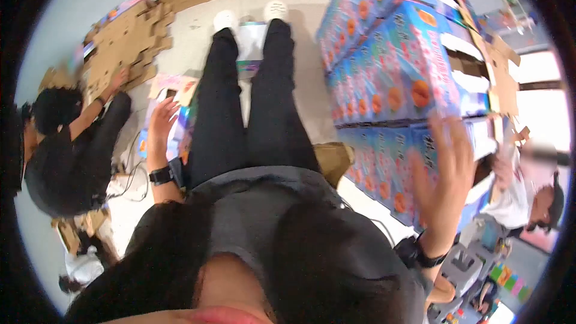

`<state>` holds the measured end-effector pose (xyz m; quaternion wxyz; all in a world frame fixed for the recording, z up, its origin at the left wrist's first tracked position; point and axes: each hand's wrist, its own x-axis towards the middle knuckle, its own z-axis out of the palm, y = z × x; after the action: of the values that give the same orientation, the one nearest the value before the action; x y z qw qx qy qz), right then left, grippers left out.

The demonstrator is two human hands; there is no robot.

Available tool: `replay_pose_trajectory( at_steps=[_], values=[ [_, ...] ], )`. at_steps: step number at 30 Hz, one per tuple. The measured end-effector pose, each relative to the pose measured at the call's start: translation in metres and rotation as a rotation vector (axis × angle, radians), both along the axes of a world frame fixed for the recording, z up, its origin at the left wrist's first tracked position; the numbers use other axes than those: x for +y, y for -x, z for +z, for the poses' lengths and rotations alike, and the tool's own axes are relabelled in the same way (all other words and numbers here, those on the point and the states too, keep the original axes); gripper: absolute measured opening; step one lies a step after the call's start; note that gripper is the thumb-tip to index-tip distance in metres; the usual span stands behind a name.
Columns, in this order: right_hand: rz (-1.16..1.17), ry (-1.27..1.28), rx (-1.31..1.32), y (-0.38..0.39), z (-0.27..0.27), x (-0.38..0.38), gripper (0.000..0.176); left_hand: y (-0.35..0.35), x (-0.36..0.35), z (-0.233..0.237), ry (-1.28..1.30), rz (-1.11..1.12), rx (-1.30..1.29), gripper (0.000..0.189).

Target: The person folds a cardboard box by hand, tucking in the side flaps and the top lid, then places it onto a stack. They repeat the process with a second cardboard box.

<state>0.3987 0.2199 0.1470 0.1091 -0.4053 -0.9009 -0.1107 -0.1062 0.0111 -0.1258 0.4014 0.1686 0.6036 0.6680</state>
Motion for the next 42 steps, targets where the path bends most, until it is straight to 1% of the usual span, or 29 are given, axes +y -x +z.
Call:
replay_pose_trajectory(
  at_steps=[2, 4, 6, 7, 8, 9, 12, 13, 14, 15, 16, 17, 18, 19, 20, 21, 22, 23, 24, 25, 26, 28, 30, 31, 34, 35, 38, 39, 42],
  values=[
    [0.379, 0.519, 0.316, 0.038, -0.014, -0.021, 0.040, 0.003, -0.006, 0.028, 0.242, 0.002, 0.198, 0.045],
    [0.460, 0.853, 0.272, 0.073, -0.046, -0.036, 0.020, 0.015, -0.020, 0.042, 0.270, -0.099, 0.459, 0.042],
    [0.510, 0.911, 0.091, 0.095, -0.088, -0.041, 0.020, 0.025, -0.040, 0.061, 0.500, -0.181, 0.557, 0.042],
    [0.531, 0.933, -0.005, 0.104, -0.108, -0.043, 0.023, 0.027, -0.049, 0.075, 0.596, -0.212, 0.546, 0.044],
    [0.574, 0.934, -0.036, 0.110, -0.130, -0.043, 0.026, 0.032, -0.055, 0.086, 0.686, -0.247, 0.532, 0.046],
    [0.611, 0.935, -0.066, 0.113, -0.151, -0.040, 0.030, 0.047, -0.062, 0.078, 0.714, -0.271, 0.577, 0.051],
    [0.652, 0.913, -0.180, 0.137, -0.182, -0.035, 0.041, 0.103, -0.077, 0.017, 0.411, -0.243, 0.458, 0.055],
    [0.661, 0.894, -0.244, 0.147, -0.185, -0.031, 0.044, 0.116, -0.077, -0.006, 0.437, -0.201, 0.404, 0.055],
    [0.670, 0.876, -0.309, 0.157, -0.188, -0.026, 0.048, 0.132, -0.080, -0.045, 0.453, -0.167, 0.346, 0.049],
    [0.674, 0.923, -0.329, 0.165, -0.192, -0.020, 0.051, 0.151, -0.090, -0.098, 0.558, -0.183, 0.398, 0.044],
    [0.674, 0.969, -0.347, 0.172, -0.195, -0.014, 0.053, 0.180, -0.101, -0.170, 0.700, -0.404, 0.599, 0.041],
    [0.672, 1.016, -0.366, 0.178, -0.197, -0.009, 0.056, 0.149, -0.092, -0.152, 0.841, -0.277, 0.619, 0.051],
    [0.637, 1.058, -0.418, 0.185, -0.194, -0.005, 0.057, 0.162, -0.108, -0.217, 0.751, -0.303, 0.657, 0.068],
    [0.599, 1.100, -0.469, 0.192, -0.186, -0.002, 0.058, 0.154, -0.104, -0.215, 0.825, -0.355, 0.742, 0.088],
    [0.562, 1.140, -0.519, 0.198, -0.184, 0.001, 0.059, 0.151, -0.098, -0.225, 0.972, -0.464, 0.782, 0.105],
    [0.576, 1.114, -0.453, 0.194, -0.192, -0.001, 0.061, 0.135, -0.086, -0.206, 1.135, -0.508, 0.803, 0.113],
    [0.558, 1.118, -0.453, 0.195, -0.193, -0.002, 0.062, 0.118, -0.074, -0.183, 1.298, -0.551, 0.820, 0.122],
    [0.537, 1.121, -0.453, 0.198, -0.192, -0.003, 0.062, 0.113, -0.074, -0.191, 1.369, -0.609, 0.875, 0.135],
    [0.515, 1.123, -0.452, 0.201, -0.190, -0.003, 0.063, 0.107, -0.073, -0.193, 1.412, -0.606, 0.870, 0.136],
    [0.504, 1.153, -0.553, 0.204, -0.189, -0.001, 0.049, 0.101, -0.071, -0.193, 1.453, -0.602, 0.866, 0.138],
    [0.522, 1.153, -0.523, 0.200, -0.197, 0.001, 0.042, 0.097, -0.068, -0.195, 1.492, -0.600, 0.865, 0.139],
    [0.554, 1.148, -0.466, 0.191, -0.214, 0.004, 0.028, 0.101, -0.075, -0.212, 1.450, -0.620, 0.860, 0.134],
    [0.451, 1.226, -0.711, 0.199, -0.210, 0.007, 0.021, 0.096, -0.077, -0.215, 1.392, -0.447, 0.854, 0.146],
    [0.401, 1.265, -0.828, 0.205, -0.208, 0.007, 0.023, 0.095, -0.075, -0.198, 1.350, -0.449, 0.878, 0.135],
    [0.327, 1.302, -0.931, 0.215, -0.215, 0.001, 0.025, 0.101, -0.082, -0.180, 1.061, -0.467, 1.001, 0.130],
    [0.328, 1.271, -0.945, 0.217, -0.213, 0.000, 0.026, 0.100, -0.080, -0.176, 0.963, -0.397, 0.982, 0.125],
    [0.255, 1.212, -0.979, 0.220, -0.213, -0.006, 0.027, 0.102, -0.065, -0.161, 0.715, -0.223, 1.107, 0.122],
    [0.263, 1.154, -0.940, 0.214, -0.217, -0.011, 0.029, 0.096, -0.050, -0.131, 0.745, -0.218, 1.006, 0.115],
    [0.406, 1.091, -0.660, 0.197, -0.211, -0.011, 0.051, 0.100, -0.039, -0.106, 0.667, -0.150, 1.047, 0.110]
  ],
)
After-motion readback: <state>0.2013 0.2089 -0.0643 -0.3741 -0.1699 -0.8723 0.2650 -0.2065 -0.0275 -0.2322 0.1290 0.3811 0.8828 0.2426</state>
